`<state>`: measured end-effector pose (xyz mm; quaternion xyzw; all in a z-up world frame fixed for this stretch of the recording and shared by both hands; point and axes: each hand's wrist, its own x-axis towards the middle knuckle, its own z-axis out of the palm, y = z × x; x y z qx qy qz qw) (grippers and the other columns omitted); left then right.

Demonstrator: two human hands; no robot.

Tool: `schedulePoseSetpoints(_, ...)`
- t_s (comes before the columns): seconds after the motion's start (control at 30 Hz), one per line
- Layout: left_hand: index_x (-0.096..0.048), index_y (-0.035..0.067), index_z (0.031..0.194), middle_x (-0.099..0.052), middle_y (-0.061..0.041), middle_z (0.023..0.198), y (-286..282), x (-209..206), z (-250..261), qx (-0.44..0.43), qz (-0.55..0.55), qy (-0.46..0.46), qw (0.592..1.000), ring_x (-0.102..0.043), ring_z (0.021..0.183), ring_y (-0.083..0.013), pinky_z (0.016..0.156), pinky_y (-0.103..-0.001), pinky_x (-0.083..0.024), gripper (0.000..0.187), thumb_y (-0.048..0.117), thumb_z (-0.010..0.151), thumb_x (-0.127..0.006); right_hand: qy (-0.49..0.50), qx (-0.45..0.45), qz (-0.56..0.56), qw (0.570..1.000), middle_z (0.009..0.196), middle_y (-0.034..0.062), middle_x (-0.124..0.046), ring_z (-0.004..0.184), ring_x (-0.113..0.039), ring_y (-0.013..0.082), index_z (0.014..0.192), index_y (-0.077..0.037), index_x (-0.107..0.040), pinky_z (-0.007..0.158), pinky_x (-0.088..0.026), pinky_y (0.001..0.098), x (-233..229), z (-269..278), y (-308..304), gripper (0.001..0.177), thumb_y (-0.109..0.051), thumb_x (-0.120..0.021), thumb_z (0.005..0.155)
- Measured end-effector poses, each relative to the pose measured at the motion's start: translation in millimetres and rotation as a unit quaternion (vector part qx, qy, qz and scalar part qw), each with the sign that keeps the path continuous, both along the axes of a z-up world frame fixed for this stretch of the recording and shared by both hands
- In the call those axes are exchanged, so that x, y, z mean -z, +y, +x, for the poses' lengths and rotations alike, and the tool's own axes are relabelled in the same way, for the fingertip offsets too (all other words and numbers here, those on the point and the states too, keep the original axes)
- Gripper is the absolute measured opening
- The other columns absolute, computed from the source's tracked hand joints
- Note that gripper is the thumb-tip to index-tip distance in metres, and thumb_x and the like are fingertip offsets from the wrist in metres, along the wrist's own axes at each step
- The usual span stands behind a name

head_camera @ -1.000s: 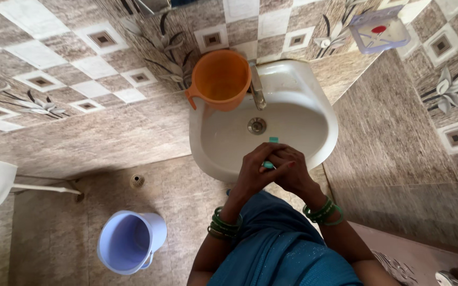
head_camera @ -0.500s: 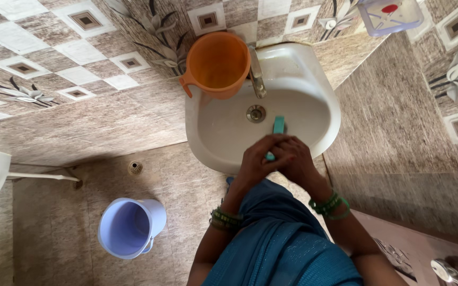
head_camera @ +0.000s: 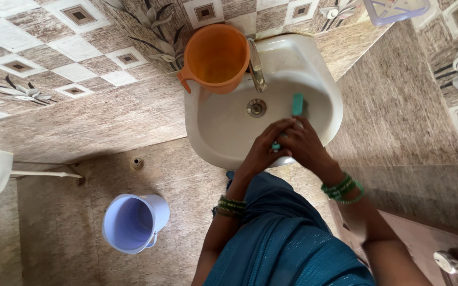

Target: The person scrubs a bathroom sink basin and faucet using a small brush. They rinse the brush in an orange cup and continue scrubbing the basin and surrounding counter area.

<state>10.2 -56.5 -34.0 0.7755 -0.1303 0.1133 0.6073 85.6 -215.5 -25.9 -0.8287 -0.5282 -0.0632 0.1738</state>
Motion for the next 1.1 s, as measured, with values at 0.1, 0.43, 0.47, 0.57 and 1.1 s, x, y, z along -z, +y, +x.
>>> schedulePoseSetpoints(0.1,-0.050,0.017,0.154,-0.051,-0.011,0.158,-1,3,2,-0.019,0.017,0.038,0.999,-0.055,0.144,-0.0345,0.112,-0.044,-0.056,0.081,0.020,0.083,-0.087,0.019,-0.005,-0.020,1.000,0.101,0.0095,-0.071,0.117,-0.063,0.0273,0.091,-0.011,-0.067,0.119,-0.035,0.0539,1,5,1,0.012,-0.021,-0.067,0.085)
schedulePoseSetpoints(0.43,-0.049,0.018,0.152,-0.051,-0.010,0.155,-14,4,-6,-0.059,0.048,0.033,0.997,-0.059,0.137,-0.0340,0.106,-0.043,-0.059,0.084,0.025,0.078,-0.088,0.141,-0.062,0.013,0.988,0.103,0.0112,-0.069,0.111,-0.060,0.0328,0.090,-0.010,-0.072,0.100,-0.043,0.0450,-11,9,-6,0.015,-0.023,-0.069,0.082)
schedulePoseSetpoints(0.47,-0.049,0.018,0.152,-0.050,-0.009,0.157,-13,4,-3,-0.058,0.041,0.044,0.997,-0.059,0.137,-0.0330,0.105,-0.042,-0.059,0.084,0.027,0.078,-0.087,0.143,-0.059,0.010,0.988,0.104,0.0104,-0.069,0.112,-0.060,0.0323,0.091,-0.009,-0.071,0.101,-0.043,0.0446,-10,13,-5,0.015,-0.022,-0.068,0.083)
schedulePoseSetpoints(0.57,-0.050,0.017,0.152,-0.052,-0.009,0.156,-16,3,-4,-0.067,0.077,0.036,0.994,-0.057,0.140,-0.0332,0.109,-0.044,-0.057,0.084,0.033,0.078,-0.088,0.179,-0.095,0.072,0.977,0.110,0.0120,-0.066,0.114,-0.056,0.0362,0.091,-0.008,-0.069,0.103,-0.042,0.0456,-1,16,-14,0.015,-0.023,-0.069,0.086)
schedulePoseSetpoints(1.1,-0.059,0.018,0.144,-0.052,-0.016,0.155,-51,-37,-13,0.013,0.146,-0.091,0.985,-0.046,0.152,-0.0406,0.126,-0.056,-0.041,0.103,0.064,0.057,-0.091,0.270,-0.030,0.324,0.906,0.122,0.0191,-0.067,0.115,-0.064,0.0359,0.122,0.003,-0.065,0.100,-0.051,0.0447,20,-24,-46,0.072,-0.063,-0.062,0.092)
